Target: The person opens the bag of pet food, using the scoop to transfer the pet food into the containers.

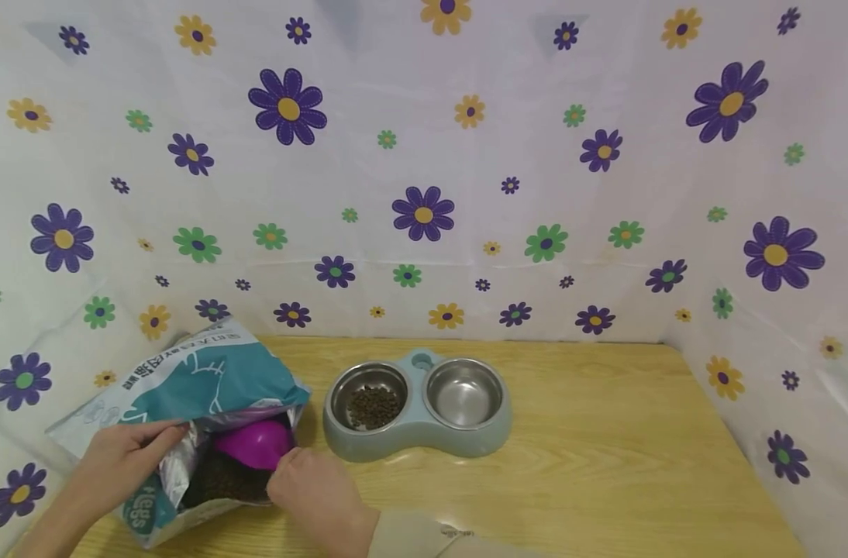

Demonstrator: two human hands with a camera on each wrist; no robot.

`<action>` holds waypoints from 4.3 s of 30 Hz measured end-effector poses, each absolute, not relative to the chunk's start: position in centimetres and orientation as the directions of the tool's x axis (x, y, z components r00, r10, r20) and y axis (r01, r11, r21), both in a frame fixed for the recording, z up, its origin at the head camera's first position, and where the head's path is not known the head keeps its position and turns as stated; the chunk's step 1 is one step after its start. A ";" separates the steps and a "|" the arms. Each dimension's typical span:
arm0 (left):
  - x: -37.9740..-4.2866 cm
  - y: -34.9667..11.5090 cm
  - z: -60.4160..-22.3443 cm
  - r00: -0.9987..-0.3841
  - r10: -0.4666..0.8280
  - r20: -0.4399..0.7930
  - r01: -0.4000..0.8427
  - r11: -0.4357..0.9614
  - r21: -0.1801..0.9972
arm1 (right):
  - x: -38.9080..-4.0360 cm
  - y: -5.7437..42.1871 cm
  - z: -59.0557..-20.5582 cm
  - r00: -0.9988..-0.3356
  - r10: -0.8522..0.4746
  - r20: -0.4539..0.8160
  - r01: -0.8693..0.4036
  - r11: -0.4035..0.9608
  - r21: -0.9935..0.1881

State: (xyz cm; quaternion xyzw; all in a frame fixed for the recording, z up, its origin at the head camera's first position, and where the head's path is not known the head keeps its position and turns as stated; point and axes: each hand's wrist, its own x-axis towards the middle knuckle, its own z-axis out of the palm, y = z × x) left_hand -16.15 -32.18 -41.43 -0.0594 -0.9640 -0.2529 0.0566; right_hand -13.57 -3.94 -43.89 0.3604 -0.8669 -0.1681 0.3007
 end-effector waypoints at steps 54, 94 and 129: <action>-16.5 -32.3 -41.5 -0.998 0.049 0.029 0.057 0.876 0.478 | -15.0 4.5 -44.2 -0.689 -0.632 -0.356 0.151 0.354 -0.923; -17.1 -32.8 -41.8 -0.999 0.034 0.029 0.044 0.872 0.487 | -17.3 17.8 -40.6 -0.741 -0.586 -0.329 0.139 0.344 -0.928; -17.1 -32.7 -41.4 -0.996 0.054 0.065 0.080 0.856 0.512 | -20.9 16.0 -36.5 -0.887 -0.390 -0.247 -0.165 0.767 -0.620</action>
